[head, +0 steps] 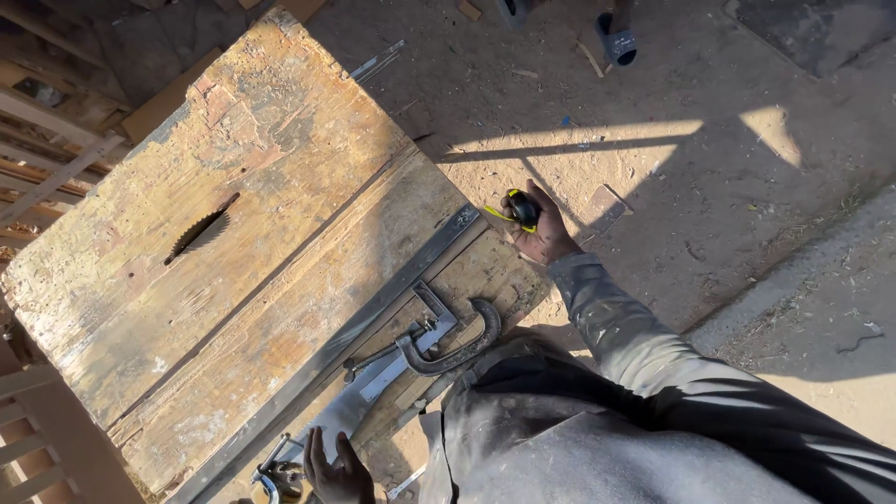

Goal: Measuring the distance between a saw blade and a guide rail and securing the rail with clamps on a workbench

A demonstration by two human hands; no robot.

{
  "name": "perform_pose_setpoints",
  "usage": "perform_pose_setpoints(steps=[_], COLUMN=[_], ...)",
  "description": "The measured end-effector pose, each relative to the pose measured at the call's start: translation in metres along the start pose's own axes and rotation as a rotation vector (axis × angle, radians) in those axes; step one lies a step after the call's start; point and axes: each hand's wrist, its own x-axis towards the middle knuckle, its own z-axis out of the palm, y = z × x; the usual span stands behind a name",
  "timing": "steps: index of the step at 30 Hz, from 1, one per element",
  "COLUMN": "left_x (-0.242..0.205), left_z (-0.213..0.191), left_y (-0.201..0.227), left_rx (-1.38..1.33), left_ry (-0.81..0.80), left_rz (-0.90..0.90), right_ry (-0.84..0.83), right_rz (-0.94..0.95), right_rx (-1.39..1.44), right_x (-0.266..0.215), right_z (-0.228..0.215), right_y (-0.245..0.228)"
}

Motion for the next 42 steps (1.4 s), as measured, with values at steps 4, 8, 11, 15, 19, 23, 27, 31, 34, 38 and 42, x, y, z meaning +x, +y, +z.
perform_pose_setpoints(steps=[4, 8, 11, 15, 19, 23, 27, 31, 34, 38, 42], left_x=[-0.039, -0.09, -0.138, -0.185, -0.195, -0.172, -0.086, -0.019, 0.026, 0.035, 0.033], left_z=[-0.008, -0.002, 0.011, 0.022, 0.057, 0.099, 0.155, 0.217, 0.262, 0.302, 0.328], left_y=[0.092, 0.159, 0.193, 0.243, 0.256, 0.276, 0.342, 0.397, 0.409, 0.385, 0.362], left_rx=[-0.078, -0.264, -0.371, -0.407, -0.448, -0.402, -0.448, -0.061, -0.038, 0.201, 0.3], left_ry=[-0.062, -0.156, -0.247, -0.482, -0.692, -0.591, -0.284, -0.155, -0.121, -0.237, -0.315], left_rz=[-0.058, -0.13, -0.238, -0.192, -0.295, -0.323, -0.371, -0.569, -0.379, -0.318, -0.317], right_ry=[-0.236, -0.228, -0.231, -0.502, -0.613, -0.403, -0.321, -0.352, -0.32, -0.278, -0.359], right_rz=[0.202, 0.32, 0.536, 0.863, 0.953, 0.905, 0.861, 0.869, 0.695, 0.537, 0.535], right_rx=[0.078, -0.123, -0.375, -0.656, -0.726, -0.694, -0.683, -0.676, -0.68, -0.676, -0.603], right_x=[-0.044, -0.077, -0.1, -0.145, -0.132, -0.105, -0.047, 0.009, 0.061, 0.123, 0.175], right_z=[0.033, 0.033, 0.026, 0.045, 0.052, 0.044, 0.002, -0.029, -0.051, -0.061, -0.036], right_y=[-0.029, -0.042, -0.04, -0.04, -0.045, -0.078, -0.156, -0.279, -0.387, -0.484, -0.498])
